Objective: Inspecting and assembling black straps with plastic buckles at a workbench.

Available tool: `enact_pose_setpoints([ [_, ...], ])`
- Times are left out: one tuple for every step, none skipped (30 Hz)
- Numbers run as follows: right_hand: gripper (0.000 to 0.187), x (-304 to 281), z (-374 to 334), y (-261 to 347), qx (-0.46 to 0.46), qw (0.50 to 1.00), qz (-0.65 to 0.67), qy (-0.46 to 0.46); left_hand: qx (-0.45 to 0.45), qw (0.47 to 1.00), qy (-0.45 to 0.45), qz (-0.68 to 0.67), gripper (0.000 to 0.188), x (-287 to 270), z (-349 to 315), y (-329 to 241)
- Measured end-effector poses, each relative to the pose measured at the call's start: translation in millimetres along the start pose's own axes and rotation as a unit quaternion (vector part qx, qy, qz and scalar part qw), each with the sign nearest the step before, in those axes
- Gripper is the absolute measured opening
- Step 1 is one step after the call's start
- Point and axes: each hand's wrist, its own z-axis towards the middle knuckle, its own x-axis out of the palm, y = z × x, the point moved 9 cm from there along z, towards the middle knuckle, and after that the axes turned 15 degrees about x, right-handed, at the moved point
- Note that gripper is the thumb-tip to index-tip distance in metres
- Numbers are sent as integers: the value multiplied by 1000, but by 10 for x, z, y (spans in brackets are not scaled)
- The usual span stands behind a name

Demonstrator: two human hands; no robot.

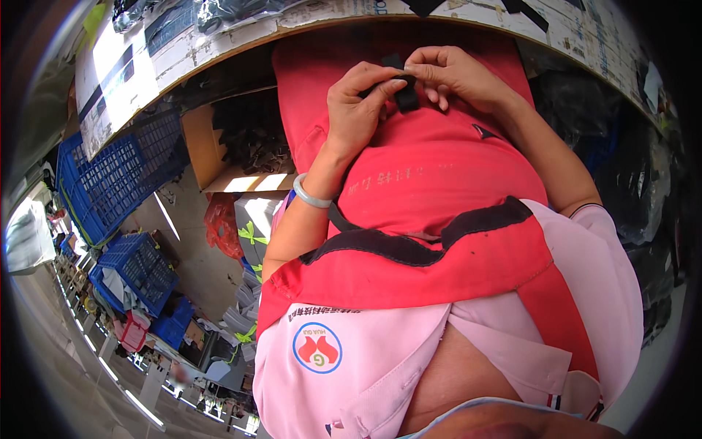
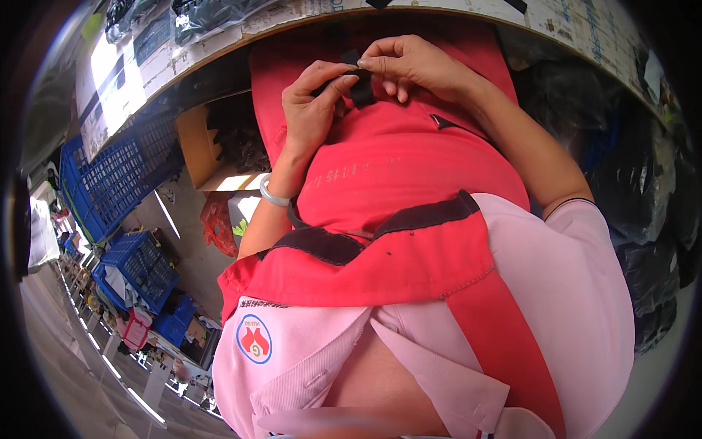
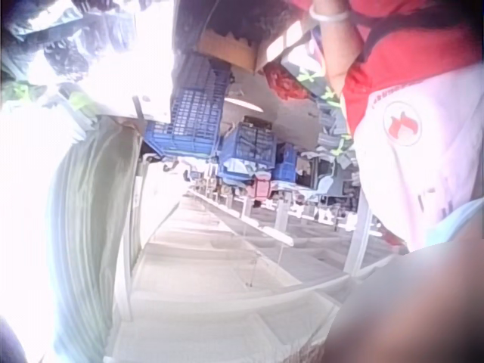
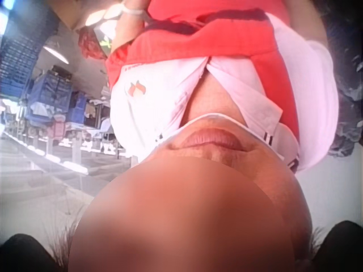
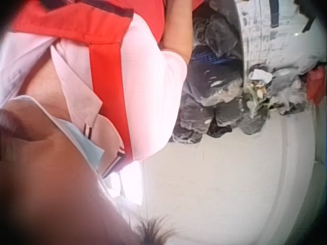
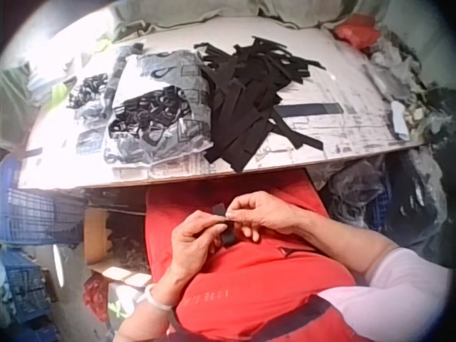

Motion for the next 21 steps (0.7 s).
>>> enact_pose_setpoints([
  [21,2,-10,-2,0,1000,0,-1,0,1000,1,0,13,0,-8,0],
  [21,8,-17,-6,1,1000,1,-2,2,1000,6,1,13,7,-12,-22],
  [21,10,-20,-9,1,1000,1,-4,5,1000,11,2,13,14,-13,-35],
  [21,-4,-16,-9,1,1000,1,-4,5,1000,11,3,13,7,-18,-24],
  [21,14,-13,-20,8,1000,-12,20,26,999,22,8,13,20,-16,-48],
  [22,38,-6,-31,14,999,-25,43,47,998,32,13,13,34,-13,-80],
  [22,27,11,-24,14,999,-25,43,47,998,33,12,13,28,-20,-84],
  [21,-52,-10,130,-69,995,-66,-14,44,998,44,2,14,52,-26,-102],
  [21,-96,-72,287,-150,980,-107,-71,42,998,55,-8,14,80,-32,-125],
  [19,-174,-80,321,-144,983,-59,-96,42,998,55,-9,14,93,-37,-163],
  [18,-185,-98,368,-149,983,-47,-101,25,998,45,-25,14,92,-47,-189],
  [18,-177,-67,346,-134,986,-55,-82,9,998,36,-41,15,87,-57,-190],
  [19,-170,-39,320,-120,989,-63,-63,9,998,35,-41,15,84,-63,-193],
  [19,-162,-33,316,-120,989,-64,-62,19,999,40,-23,16,75,-69,-209],
  [19,-151,-29,312,-125,989,-55,-58,29,999,44,-4,16,64,-73,-224],
  [20,-141,-28,311,-131,989,-46,-53,29,999,42,-4,16,43,-80,-215],
  [20,-134,-25,304,-130,989,-47,-52,67,995,65,25,17,49,-79,-267],
  [22,-122,-15,282,-120,992,-26,-38,105,989,88,54,17,71,-82,-326],
  [23,-109,-3,259,-110,994,-4,-24,104,989,86,54,17,69,-92,-335],
  [23,-112,13,234,-109,994,-4,-25,124,986,86,69,19,75,-87,-398],
  [26,-129,60,154,-82,996,13,-26,144,982,85,84,21,82,-82,-457],
])
